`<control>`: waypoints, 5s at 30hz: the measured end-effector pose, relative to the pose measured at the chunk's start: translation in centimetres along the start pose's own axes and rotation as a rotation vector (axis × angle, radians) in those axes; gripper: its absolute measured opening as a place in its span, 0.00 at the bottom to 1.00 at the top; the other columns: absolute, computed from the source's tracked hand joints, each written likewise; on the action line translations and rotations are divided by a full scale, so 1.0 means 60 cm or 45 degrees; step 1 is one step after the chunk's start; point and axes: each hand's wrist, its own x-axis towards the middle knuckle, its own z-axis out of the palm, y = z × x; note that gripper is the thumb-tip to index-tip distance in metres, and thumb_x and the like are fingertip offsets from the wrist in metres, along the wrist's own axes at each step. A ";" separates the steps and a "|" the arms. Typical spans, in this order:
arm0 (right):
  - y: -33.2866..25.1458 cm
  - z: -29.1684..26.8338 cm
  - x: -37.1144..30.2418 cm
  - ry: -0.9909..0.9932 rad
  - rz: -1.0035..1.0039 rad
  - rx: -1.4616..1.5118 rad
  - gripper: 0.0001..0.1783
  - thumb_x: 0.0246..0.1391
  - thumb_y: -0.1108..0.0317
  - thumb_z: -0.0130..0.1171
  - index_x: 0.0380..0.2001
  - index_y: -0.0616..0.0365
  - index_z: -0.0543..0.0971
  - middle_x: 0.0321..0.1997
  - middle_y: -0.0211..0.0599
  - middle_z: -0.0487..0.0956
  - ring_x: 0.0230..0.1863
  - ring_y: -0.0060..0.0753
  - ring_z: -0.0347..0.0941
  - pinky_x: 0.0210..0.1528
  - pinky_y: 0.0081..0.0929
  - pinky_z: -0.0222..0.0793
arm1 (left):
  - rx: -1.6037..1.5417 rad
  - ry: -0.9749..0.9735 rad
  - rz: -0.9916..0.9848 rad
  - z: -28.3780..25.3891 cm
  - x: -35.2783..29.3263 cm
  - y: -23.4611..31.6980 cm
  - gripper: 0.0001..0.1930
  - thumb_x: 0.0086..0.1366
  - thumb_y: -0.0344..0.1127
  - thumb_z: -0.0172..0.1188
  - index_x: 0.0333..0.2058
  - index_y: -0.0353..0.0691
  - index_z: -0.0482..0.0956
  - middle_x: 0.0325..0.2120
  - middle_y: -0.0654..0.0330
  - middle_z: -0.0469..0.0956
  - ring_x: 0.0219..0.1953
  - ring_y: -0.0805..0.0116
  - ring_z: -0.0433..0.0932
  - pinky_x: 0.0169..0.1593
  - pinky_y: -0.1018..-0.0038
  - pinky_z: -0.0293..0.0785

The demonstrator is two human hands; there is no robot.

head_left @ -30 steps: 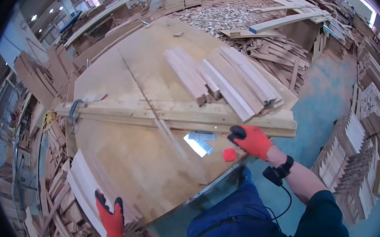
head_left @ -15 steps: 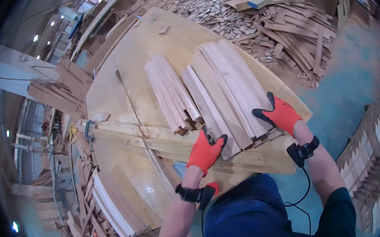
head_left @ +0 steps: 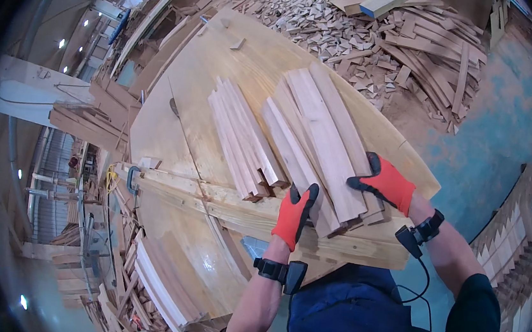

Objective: The person measures the width of several thin wooden planks using a metal ruler. They pick up each plank individually, place the ruler across it, and then set the plank down on a workbench. The person repeats this process for multiple planks, organizing them into a stack.

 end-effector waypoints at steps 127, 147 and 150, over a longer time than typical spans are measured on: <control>0.148 0.891 -0.262 -0.860 0.207 -0.635 0.32 0.61 0.60 0.65 0.66 0.54 0.69 0.52 0.29 0.80 0.43 0.20 0.74 0.38 0.22 0.73 | 0.825 0.542 0.347 -0.584 -0.697 -0.417 0.47 0.52 0.42 0.74 0.69 0.39 0.61 0.67 0.36 0.58 0.67 0.39 0.64 0.65 0.57 0.66; 0.134 0.905 -0.276 -0.735 0.334 -0.550 0.36 0.56 0.59 0.69 0.64 0.60 0.70 0.54 0.41 0.82 0.51 0.27 0.76 0.54 0.29 0.73 | 1.199 0.426 0.441 -0.560 -0.627 -0.374 0.44 0.46 0.63 0.72 0.62 0.54 0.75 0.67 0.47 0.63 0.71 0.36 0.55 0.68 0.34 0.44; 0.161 0.906 -0.271 -0.592 -0.091 -0.644 0.37 0.55 0.54 0.68 0.63 0.60 0.71 0.55 0.50 0.80 0.53 0.40 0.78 0.57 0.34 0.72 | 1.236 0.531 0.525 -0.551 -0.618 -0.378 0.39 0.45 0.60 0.74 0.56 0.51 0.79 0.65 0.49 0.66 0.70 0.36 0.56 0.66 0.34 0.50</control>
